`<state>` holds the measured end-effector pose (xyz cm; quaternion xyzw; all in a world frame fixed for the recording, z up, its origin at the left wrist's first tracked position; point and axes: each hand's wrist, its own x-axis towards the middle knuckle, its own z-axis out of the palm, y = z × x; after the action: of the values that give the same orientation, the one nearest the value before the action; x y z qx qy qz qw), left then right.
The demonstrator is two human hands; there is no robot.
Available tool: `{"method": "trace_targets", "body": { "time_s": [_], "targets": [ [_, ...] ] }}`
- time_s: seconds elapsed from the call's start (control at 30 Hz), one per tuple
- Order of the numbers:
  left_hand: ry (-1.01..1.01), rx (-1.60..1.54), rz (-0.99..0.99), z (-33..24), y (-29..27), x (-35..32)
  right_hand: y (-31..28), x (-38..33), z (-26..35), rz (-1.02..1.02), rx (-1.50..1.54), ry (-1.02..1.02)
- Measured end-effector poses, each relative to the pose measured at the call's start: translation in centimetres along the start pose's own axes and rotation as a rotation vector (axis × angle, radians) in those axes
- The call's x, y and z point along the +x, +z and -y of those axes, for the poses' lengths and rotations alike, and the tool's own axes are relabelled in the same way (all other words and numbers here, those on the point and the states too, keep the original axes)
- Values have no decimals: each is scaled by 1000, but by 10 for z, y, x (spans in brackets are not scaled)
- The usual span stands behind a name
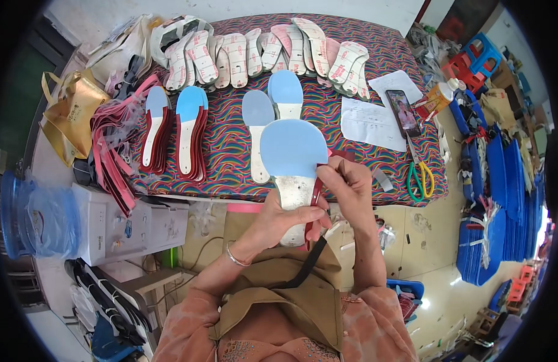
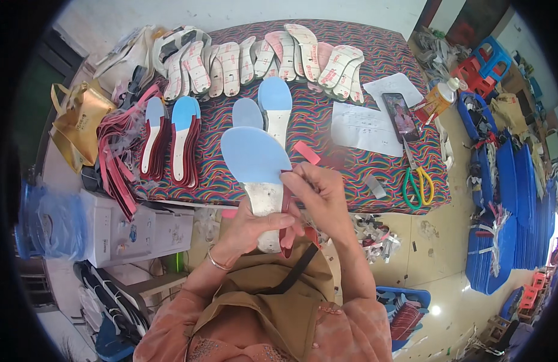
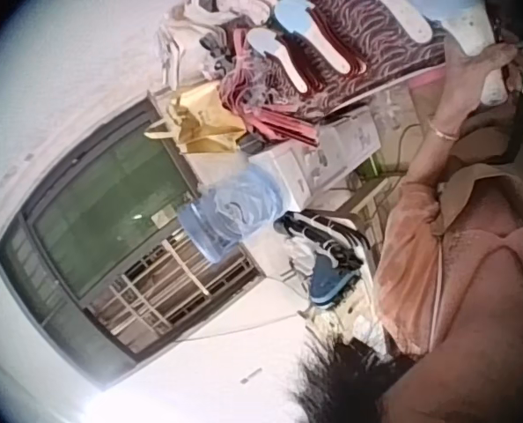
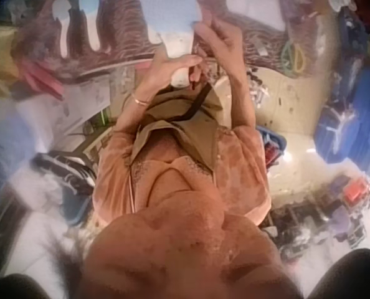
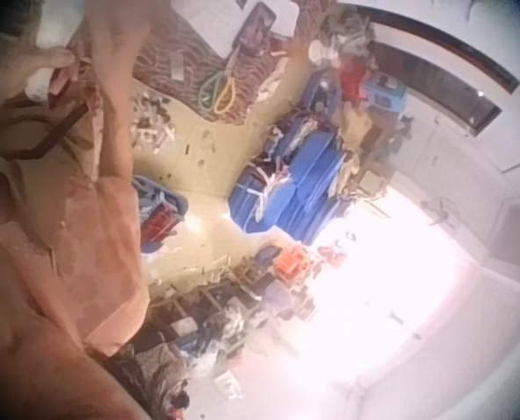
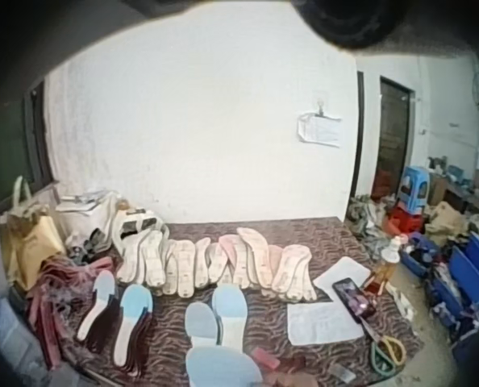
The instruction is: The person assembles shoe insoles by applying adhesive strips around the edges of insole bases, wrapping the strips by hand, and cutting away excess material with snips.
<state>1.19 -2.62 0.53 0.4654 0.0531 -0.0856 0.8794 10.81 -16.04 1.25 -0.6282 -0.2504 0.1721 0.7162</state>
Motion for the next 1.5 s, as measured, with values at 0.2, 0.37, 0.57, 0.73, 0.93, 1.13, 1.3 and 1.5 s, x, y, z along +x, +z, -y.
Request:
{"method": "trace_targets", "body": {
  "time_s": [0.2, 0.37, 0.57, 0.73, 0.93, 1.13, 1.3, 1.5],
  "targets": [
    [60, 180, -124, -8, -11, -8, 27, -16, -25, -48, -26, -11],
    [186, 83, -193, -30, -19, 5, 33, -37, -6, -92, 289, 314],
    [174, -124, -281, -51, -28, 10, 27, -57, -8, 154, -423, 80],
    [259, -581, -124, -49, -31, 10, 38, -70, -15, 75, -617, -277],
    [415, -821, -8, -28, -31, 15, 49, -62, -7, -51, -370, -145],
    [294, -245, -273, -2, -16, -5, 27, -44, 2, -145, -379, -216],
    [98, -202, -405, 4, -25, -12, 9, -41, 8, -51, -379, -273],
    [318, 1019, 66, -83, 3, -44, -32, -31, 27, 108, -541, -271]
  ]
}}
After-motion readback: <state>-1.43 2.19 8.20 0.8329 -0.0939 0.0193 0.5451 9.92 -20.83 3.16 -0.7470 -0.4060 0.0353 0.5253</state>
